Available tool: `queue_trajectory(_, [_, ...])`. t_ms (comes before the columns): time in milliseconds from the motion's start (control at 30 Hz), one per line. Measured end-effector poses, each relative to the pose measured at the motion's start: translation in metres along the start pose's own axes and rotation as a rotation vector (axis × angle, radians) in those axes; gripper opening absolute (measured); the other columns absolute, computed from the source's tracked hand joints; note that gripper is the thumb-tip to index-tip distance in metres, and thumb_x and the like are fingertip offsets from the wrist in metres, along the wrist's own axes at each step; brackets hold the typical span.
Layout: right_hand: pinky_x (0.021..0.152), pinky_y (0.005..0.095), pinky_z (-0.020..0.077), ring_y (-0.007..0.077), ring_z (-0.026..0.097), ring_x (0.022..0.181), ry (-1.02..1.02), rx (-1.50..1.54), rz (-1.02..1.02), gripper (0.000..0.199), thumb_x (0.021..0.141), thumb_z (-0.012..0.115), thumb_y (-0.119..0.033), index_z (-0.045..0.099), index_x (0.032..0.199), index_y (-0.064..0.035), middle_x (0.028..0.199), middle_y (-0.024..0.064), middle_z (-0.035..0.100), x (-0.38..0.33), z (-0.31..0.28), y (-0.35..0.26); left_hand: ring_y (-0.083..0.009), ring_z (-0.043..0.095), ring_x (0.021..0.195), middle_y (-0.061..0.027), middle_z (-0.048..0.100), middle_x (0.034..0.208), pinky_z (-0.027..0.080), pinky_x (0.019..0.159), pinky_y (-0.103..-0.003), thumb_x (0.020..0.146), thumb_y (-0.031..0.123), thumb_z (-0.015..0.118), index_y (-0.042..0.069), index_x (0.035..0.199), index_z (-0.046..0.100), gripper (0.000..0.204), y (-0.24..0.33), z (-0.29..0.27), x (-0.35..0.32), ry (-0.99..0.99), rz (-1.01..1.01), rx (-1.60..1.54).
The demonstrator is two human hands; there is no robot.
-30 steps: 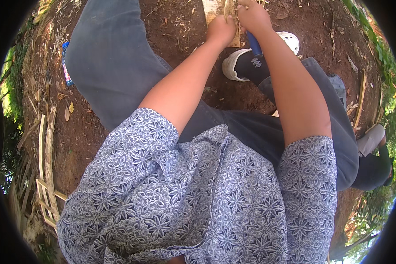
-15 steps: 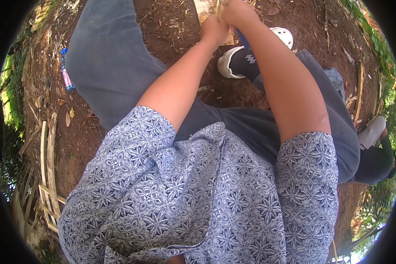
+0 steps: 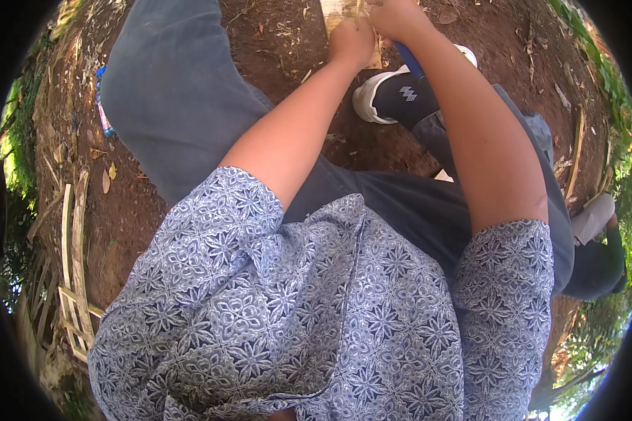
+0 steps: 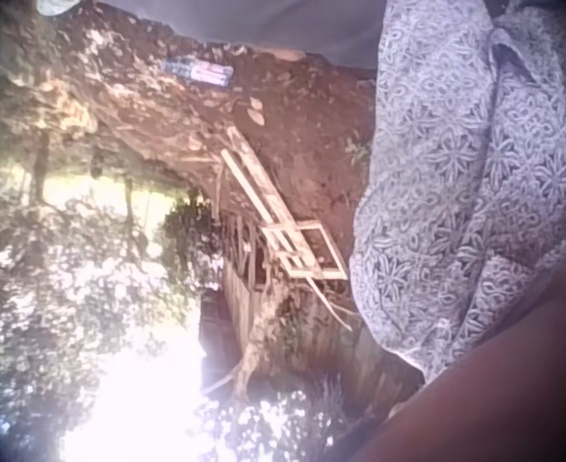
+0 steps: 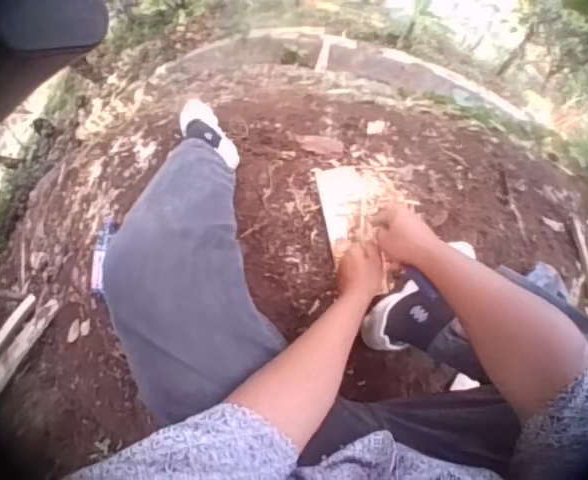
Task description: The person sits on the ground outdoors and uses a knife to carve a small piece of wood held between their legs. They repeatedly scrape the surface of the wood to remove thin shavings.
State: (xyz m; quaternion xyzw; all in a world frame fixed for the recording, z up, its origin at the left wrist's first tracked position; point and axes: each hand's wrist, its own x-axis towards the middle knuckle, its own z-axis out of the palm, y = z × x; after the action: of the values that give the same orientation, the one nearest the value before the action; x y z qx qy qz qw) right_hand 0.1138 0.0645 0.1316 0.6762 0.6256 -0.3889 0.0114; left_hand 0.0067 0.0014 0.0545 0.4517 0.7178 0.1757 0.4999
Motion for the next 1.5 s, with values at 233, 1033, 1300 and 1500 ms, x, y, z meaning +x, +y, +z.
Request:
queue_trajectory(233, [0.080,0.0467,0.0584,0.0402,0.073,0.087,-0.049,-0.056,0.090,0.033,0.085,0.056,-0.012,0.075,0.111,-0.0072,0.098,0.0221,0.074,-0.008,-0.005,-0.005,-0.0450,0.068,0.101,-0.0273,0.071,0.103,0.053,0.087,-0.052,0.102,0.039,0.043,-0.002,0.103,0.068,0.048,0.013,-0.002,-0.003,-0.029,-0.051,0.034])
queue_trajectory(1033, [0.046,0.0315,0.0516,0.0143,0.062,0.047,0.053,0.209,0.142,0.038,0.100,0.057,-0.028,0.064,0.135,-0.0127,0.060,0.0039,0.061,0.013,0.028,0.028,-0.0398,0.072,0.085,-0.0228,0.072,0.082,0.054,0.082,-0.050,0.103,0.038,0.041,0.000,0.084,0.070,0.052,-0.012,0.006,0.013,-0.087,-0.086,-0.229])
queue_trajectory(1300, [0.056,0.0333,0.0575,0.0154,0.066,0.049,-0.132,0.171,0.132,0.039,0.097,0.055,-0.024,0.066,0.133,-0.0132,0.067,0.0079,0.069,-0.030,-0.013,0.007,-0.0262,0.070,0.070,-0.0125,0.071,0.066,0.053,0.076,-0.043,0.104,0.041,0.037,-0.001,0.082,0.071,0.058,0.004,-0.001,0.011,-0.125,-0.002,-0.150])
queue_trajectory(1500, [0.044,0.0336,0.0502,0.0150,0.059,0.044,-0.049,0.084,0.098,0.033,0.100,0.055,-0.023,0.068,0.129,-0.0111,0.058,0.0056,0.061,-0.016,0.005,0.009,-0.0416,0.070,0.087,-0.0248,0.072,0.084,0.053,0.083,-0.049,0.103,0.038,0.038,-0.003,0.090,0.071,0.055,-0.002,0.010,0.016,0.027,0.079,0.024])
